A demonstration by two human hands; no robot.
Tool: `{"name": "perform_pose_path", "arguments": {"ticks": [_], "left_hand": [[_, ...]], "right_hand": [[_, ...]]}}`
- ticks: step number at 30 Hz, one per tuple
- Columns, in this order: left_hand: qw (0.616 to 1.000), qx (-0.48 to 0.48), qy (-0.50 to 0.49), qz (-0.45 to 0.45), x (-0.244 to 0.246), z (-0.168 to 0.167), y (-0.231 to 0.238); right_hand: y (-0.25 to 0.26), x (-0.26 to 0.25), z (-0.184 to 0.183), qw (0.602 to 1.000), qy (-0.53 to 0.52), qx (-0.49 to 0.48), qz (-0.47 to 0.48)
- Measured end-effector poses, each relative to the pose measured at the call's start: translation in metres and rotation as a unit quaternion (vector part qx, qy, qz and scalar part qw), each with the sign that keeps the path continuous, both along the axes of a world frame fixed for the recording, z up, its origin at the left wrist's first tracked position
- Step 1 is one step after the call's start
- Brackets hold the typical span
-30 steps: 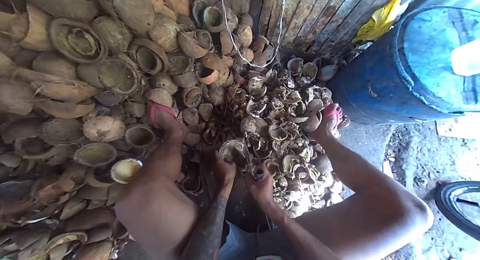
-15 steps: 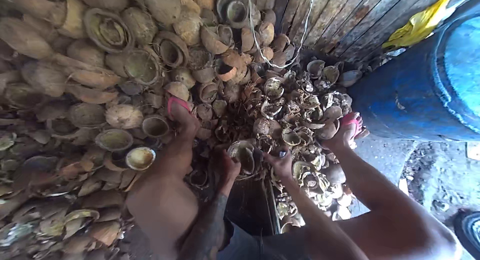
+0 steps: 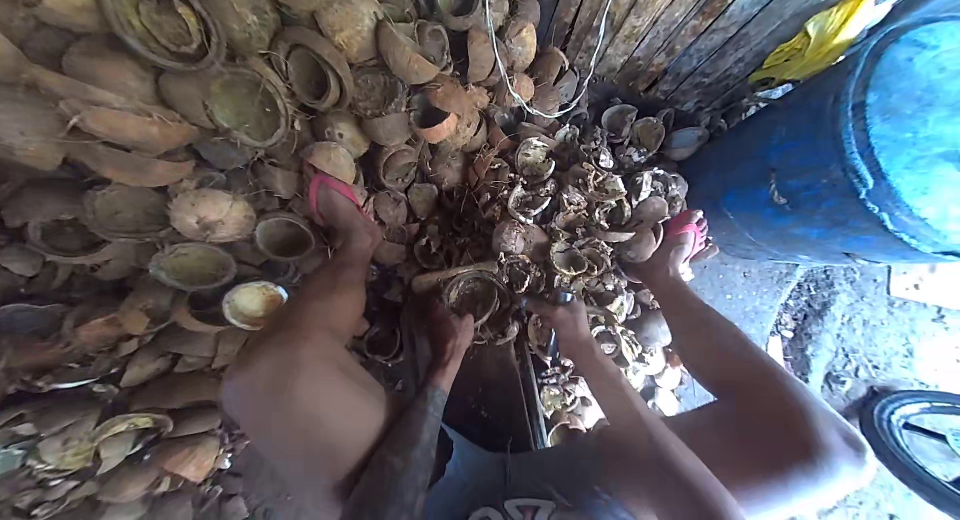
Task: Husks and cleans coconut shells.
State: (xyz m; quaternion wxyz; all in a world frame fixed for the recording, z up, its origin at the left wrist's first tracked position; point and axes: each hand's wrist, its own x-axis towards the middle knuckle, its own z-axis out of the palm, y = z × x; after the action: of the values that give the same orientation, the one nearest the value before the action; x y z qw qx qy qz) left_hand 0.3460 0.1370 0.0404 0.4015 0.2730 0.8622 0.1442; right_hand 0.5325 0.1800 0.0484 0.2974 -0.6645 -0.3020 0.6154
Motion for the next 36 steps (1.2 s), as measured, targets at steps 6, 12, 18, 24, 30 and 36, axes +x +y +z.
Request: {"name": "perform_pose_path", "arguments": {"ticks": [6, 12, 18, 24, 30, 36], "left_hand": [[0.999, -0.015, 0.027, -0.020, -0.005, 0.007, 0.009], [0.995, 0.040, 0.078, -0.040, -0.015, -0.045, 0.000], [0.993, -0.025, 0.037, -0.113, -0.018, 0.011, 0.013], [0.990, -0.003, 0.058, -0.128, -0.029, 0.000, 0.021], [0.994, 0.014, 0.042, -0.102, -0.040, -0.008, 0.012], [0.997, 0.062, 0.029, -0.042, -0.014, -0.007, 0.009]], "right_hand": [[0.009, 0.007, -0.011, 1.000, -0.012, 0.022, 0.014], [0.087, -0.008, 0.023, 0.804, -0.203, 0.215, 0.516], [-0.041, -0.005, -0.011, 0.988, -0.080, 0.125, -0.039], [0.011, 0.007, -0.060, 0.976, -0.092, 0.197, 0.032], [0.022, 0.016, -0.058, 0.978, -0.079, 0.175, 0.084], [-0.068, -0.026, -0.002, 0.979, 0.027, -0.011, -0.202]]}}
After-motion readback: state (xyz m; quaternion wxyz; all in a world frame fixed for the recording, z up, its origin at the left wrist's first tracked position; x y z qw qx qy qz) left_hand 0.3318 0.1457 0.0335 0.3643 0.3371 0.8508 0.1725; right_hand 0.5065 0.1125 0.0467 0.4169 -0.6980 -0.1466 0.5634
